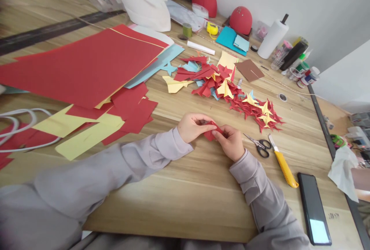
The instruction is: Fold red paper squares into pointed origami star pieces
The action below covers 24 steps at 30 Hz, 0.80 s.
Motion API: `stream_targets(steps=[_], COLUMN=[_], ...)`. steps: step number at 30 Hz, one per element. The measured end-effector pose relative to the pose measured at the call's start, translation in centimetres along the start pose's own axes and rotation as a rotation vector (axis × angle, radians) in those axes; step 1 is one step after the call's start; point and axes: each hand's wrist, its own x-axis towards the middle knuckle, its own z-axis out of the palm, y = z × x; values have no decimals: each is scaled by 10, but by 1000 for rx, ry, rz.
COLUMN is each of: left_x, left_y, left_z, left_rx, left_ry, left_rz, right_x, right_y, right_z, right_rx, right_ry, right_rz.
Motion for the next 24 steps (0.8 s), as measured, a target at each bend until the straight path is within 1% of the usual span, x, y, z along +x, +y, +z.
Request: stream_targets(steps=[8,16,21,24], left_x=[0,0,0,-1], left_y=[-3,0,0,-1], left_z=[0,0,1,1], left_rx=[21,5,3,15], left_ry=[5,2,-7,-12], left_rz=[15,-16,-20,-20], right_x=[0,0,-1,-2], right_y=[2,4,0,-4], right_z=[1,0,0,1], right_rx=[-49,-85,-137,-164], right_ry=[-2,-6,4,-11], right_rz=[-20,-29,-61,-83])
